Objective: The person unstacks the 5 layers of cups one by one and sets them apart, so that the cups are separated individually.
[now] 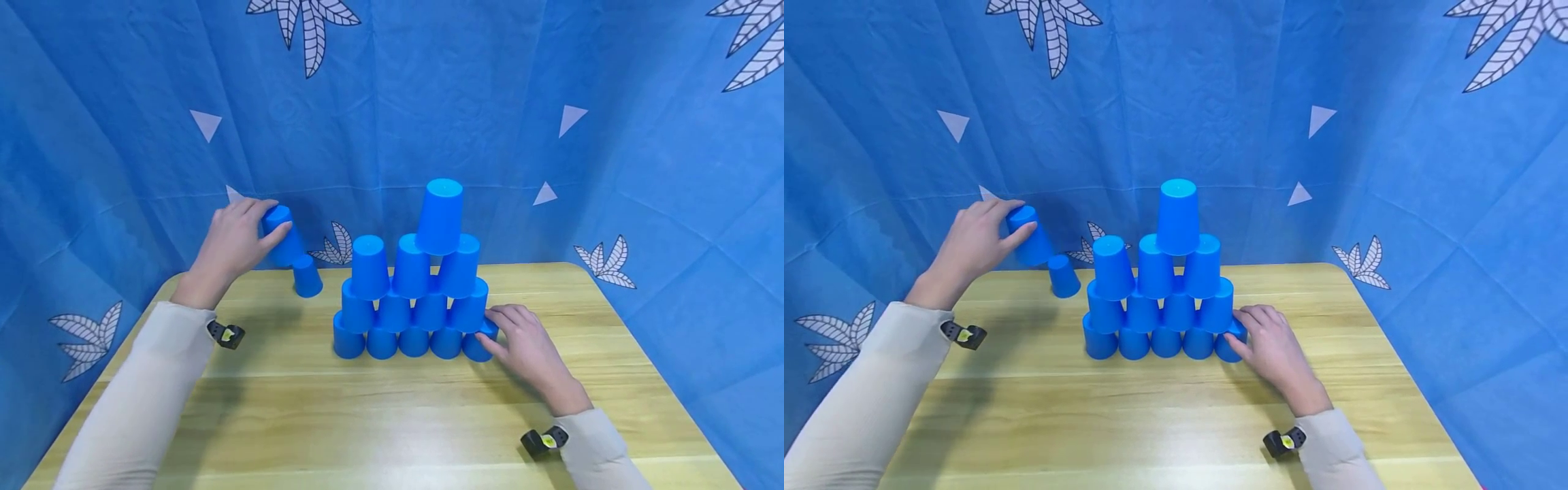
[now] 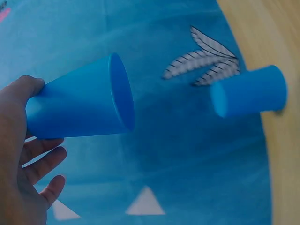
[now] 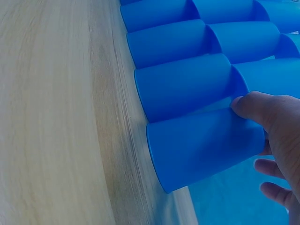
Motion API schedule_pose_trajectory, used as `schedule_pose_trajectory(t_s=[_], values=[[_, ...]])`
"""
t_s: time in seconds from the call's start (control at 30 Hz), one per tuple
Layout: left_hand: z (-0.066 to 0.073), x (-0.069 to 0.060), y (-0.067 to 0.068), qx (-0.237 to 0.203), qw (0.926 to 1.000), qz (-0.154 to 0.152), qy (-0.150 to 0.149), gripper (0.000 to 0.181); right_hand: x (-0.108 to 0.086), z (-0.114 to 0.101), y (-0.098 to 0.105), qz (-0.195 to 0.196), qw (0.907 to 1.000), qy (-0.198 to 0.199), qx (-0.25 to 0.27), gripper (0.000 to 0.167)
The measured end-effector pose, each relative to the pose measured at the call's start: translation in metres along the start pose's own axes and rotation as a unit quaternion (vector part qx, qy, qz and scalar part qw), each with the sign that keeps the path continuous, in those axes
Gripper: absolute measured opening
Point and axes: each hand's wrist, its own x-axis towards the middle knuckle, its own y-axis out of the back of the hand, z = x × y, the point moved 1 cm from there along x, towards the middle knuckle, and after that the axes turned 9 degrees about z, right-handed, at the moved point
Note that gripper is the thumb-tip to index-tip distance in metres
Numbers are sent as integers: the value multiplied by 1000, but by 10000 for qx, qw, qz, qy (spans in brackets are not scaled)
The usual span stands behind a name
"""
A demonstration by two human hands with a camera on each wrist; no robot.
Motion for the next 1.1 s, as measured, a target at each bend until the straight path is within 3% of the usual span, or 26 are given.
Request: schedule_pose_trajectory(t_s=[0.27, 0.53, 1.1], values=[[-36, -13, -23, -3, 9981, -294, 537, 62, 0, -1, 1, -73, 9999, -70, 36, 48], [-64, -23, -49, -129, 9940, -496, 964, 61, -1, -1, 0, -131, 9998, -135, 5, 49], [-90, -37, -105, -475, 9834, -961, 1461, 62, -1, -1, 1, -109, 9998, -170, -15, 49]])
